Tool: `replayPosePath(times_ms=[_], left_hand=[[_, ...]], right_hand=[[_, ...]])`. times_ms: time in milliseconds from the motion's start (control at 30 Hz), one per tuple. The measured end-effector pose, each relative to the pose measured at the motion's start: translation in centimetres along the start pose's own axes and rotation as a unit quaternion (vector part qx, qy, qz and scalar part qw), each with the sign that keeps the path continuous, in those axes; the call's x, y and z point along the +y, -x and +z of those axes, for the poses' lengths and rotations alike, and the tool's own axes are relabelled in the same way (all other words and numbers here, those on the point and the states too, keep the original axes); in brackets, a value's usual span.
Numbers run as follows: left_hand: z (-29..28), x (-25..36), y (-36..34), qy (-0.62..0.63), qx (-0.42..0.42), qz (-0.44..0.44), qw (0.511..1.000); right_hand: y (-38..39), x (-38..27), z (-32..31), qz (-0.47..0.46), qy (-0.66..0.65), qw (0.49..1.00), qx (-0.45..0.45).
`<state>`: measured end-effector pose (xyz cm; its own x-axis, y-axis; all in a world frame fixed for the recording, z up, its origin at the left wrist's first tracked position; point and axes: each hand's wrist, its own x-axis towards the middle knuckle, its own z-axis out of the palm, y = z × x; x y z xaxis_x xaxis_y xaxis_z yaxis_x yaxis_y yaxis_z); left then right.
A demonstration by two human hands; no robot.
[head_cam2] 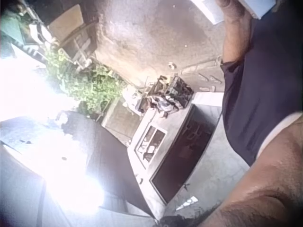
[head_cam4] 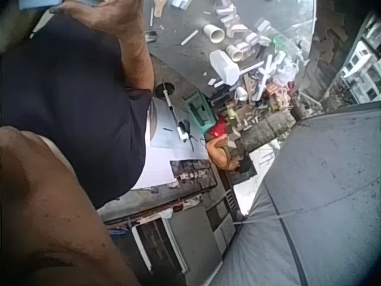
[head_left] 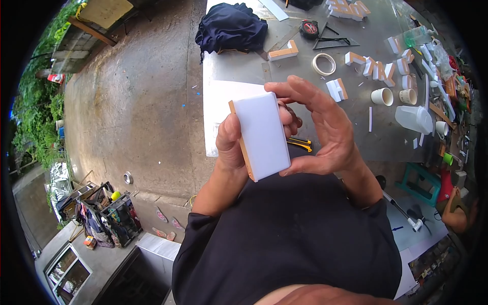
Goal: Assembling and trimming 3D foam sign letters using a utility knife.
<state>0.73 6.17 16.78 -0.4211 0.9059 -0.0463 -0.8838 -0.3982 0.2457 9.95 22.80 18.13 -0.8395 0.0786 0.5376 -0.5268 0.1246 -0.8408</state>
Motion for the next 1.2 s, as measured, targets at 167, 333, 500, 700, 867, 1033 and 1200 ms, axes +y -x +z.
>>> replayPosePath(times_ms=[167, 333, 500, 700, 867, 1033, 1200], left_hand=[[0.4, -0.5, -0.3, -0.014, 0.010, 0.008, 1.000], [0.2, -0.6, 0.4, -0.067, 0.007, -0.008, 0.998], [0.3, -0.8, 0.3, -0.100, -0.002, -0.004, 0.995], [-0.2, -0.9, -0.4, -0.134, -0.091, 0.015, 0.987], [-0.3, -1.1, -0.1, -0.078, -0.107, -0.019, 0.991], [0.4, -0.2, 0.7, -0.095, -0.027, -0.057, 0.993], [0.4, 0.0, -0.5, -0.133, -0.035, 0.002, 0.991]], right_hand=[[-0.2, -0.4, 0.4, -0.007, 0.003, 1.000, 0.023], [0.0, -0.7, 0.7, 0.001, -0.011, 1.000, 0.027], [-0.2, -1.4, 0.7, -0.026, -0.011, 0.998, 0.048], [-0.3, -1.4, 0.5, -0.042, -0.001, 0.999, 0.026], [-0.4, -1.8, 0.0, -0.038, 0.010, 0.999, 0.031], [-0.5, -2.1, -1.0, -0.012, 0.067, 0.998, -0.005], [-0.3, -0.6, -0.9, -0.019, 0.052, 0.998, 0.028]])
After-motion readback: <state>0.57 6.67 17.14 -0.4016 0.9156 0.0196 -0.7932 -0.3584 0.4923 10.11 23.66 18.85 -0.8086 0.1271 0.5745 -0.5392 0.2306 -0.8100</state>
